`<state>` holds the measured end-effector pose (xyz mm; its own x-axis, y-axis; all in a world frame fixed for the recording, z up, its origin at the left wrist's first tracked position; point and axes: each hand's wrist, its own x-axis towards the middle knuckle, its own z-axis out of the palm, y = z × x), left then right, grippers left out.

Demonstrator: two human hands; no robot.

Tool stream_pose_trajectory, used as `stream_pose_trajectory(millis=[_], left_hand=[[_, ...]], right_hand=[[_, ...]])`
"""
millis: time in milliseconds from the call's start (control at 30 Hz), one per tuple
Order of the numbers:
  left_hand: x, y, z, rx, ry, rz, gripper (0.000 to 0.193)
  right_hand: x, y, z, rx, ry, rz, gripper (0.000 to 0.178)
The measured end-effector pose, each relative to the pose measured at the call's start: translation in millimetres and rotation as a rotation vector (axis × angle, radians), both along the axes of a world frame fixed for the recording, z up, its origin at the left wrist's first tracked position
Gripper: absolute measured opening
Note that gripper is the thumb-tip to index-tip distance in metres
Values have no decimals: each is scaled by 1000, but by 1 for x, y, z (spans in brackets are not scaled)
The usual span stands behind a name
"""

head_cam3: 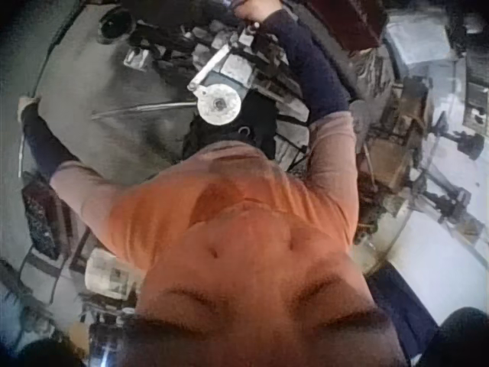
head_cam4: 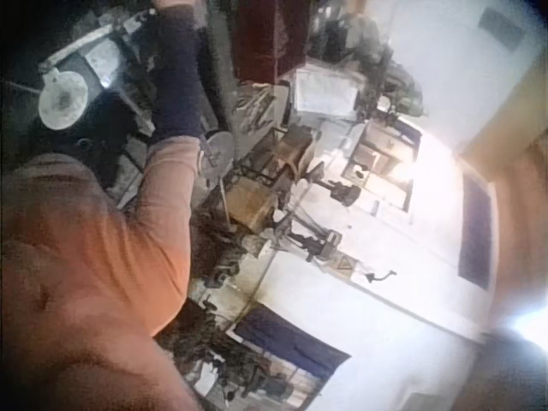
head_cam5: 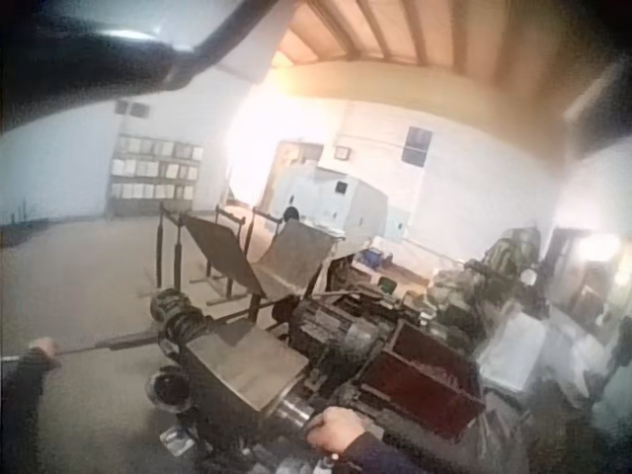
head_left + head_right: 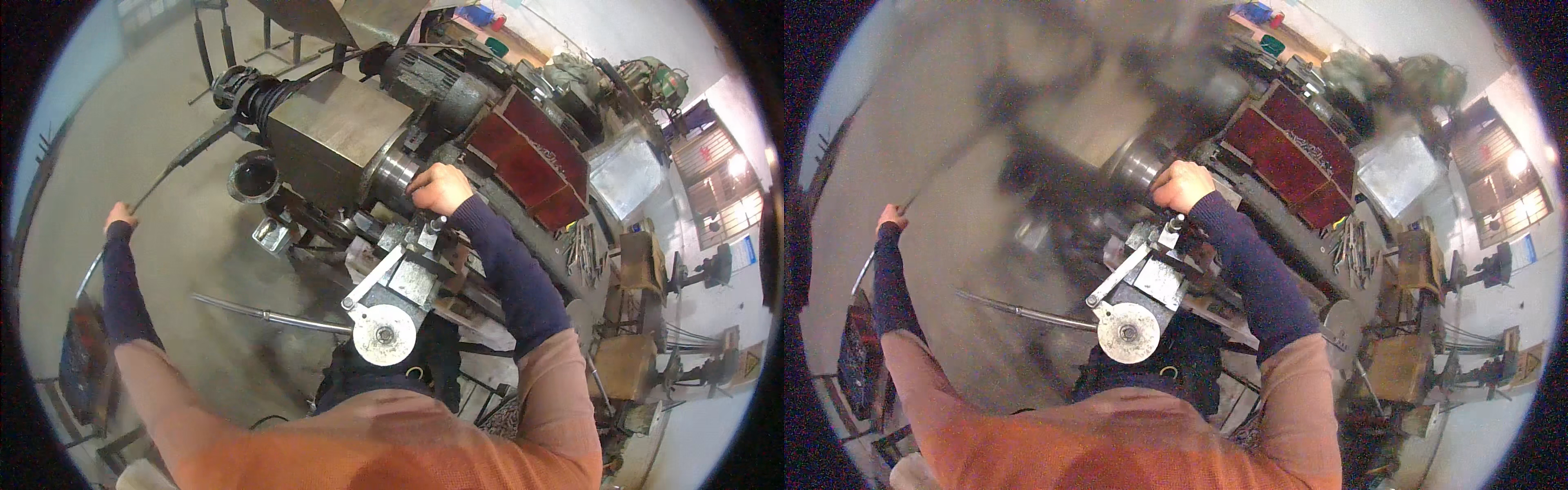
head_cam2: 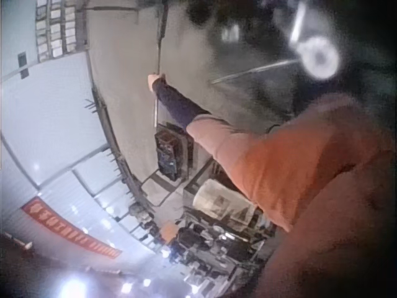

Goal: The person operates a metal lathe, repeatedly loading small cylindrical metal pieces into the chuck, adjusting the machine controls, and removing the pieces after machining. The person handles the metal pieces by hand and uses the lathe's levers and knobs to control the operation.

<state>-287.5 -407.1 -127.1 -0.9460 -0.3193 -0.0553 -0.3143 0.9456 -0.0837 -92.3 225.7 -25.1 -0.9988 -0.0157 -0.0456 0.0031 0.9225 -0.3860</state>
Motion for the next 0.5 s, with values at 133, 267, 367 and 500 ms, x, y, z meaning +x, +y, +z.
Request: stream_pose_trajectory(millis=[133,267,367,500], left_hand=[[19,120,-13,181,786,-593,32],[43,201,-99,582,290,-620,35],[56,270,-136,348,-301,-506,54],[35,271,-180,-50,-216,-770,23]], right_hand=[[11,10,5,-75,124,-28,29],[53,28,31,-42,454,37,32],[120,73,42,-84,537,-11,33],[229,136,30,-42,440,-336,33]])
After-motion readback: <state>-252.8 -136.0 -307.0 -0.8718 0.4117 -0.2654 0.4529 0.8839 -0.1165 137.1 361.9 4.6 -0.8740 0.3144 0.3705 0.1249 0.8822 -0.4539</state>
